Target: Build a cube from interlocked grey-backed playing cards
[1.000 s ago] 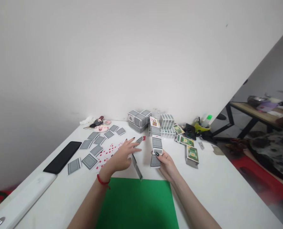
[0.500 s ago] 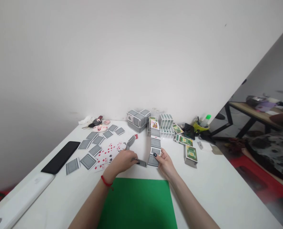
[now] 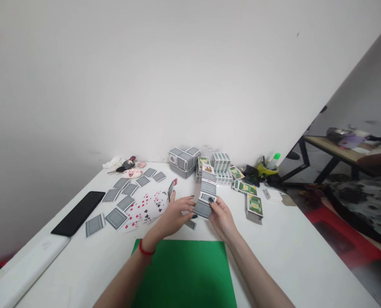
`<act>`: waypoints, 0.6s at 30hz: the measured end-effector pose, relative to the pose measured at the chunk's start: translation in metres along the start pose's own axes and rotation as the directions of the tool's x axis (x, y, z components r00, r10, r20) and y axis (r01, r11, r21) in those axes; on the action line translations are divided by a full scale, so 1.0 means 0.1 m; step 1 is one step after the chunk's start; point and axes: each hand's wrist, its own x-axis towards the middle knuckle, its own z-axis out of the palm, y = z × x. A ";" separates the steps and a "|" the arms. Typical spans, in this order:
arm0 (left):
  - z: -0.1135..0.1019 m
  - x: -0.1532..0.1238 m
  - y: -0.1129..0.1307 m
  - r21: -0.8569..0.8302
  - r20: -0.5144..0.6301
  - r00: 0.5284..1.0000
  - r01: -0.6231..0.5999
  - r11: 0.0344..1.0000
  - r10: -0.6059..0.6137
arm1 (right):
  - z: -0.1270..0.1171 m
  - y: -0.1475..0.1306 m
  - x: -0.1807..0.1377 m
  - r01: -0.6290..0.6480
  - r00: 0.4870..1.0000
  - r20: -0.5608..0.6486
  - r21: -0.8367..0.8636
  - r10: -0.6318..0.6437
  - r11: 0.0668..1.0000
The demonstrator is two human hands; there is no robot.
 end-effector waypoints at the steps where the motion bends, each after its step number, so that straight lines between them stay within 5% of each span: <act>1: -0.02 0.01 0.00 -0.058 -0.023 1.000 0.018 0.998 -0.019 | 0.00 -0.03 -0.01 -0.009 1.000 0.012 0.015 0.008 1.000; 6: -0.14 0.02 0.07 -0.290 -0.111 0.981 0.119 0.950 -0.157 | 0.05 -0.11 -0.07 -0.021 0.996 0.082 0.023 0.019 1.000; 9: -0.20 0.00 0.11 -0.366 -0.045 0.974 0.189 0.911 -0.220 | 0.07 -0.10 -0.09 -0.047 0.995 0.088 0.040 0.043 0.998; 14: -0.25 -0.01 0.11 -0.368 0.031 0.962 0.263 0.892 -0.271 | -0.03 -0.05 -0.01 -0.065 0.995 -0.068 0.128 0.074 0.990; 18: -0.21 0.00 0.04 -0.433 0.073 0.949 0.307 0.848 -0.306 | -0.08 0.01 0.02 -0.080 0.997 0.016 0.067 0.079 0.995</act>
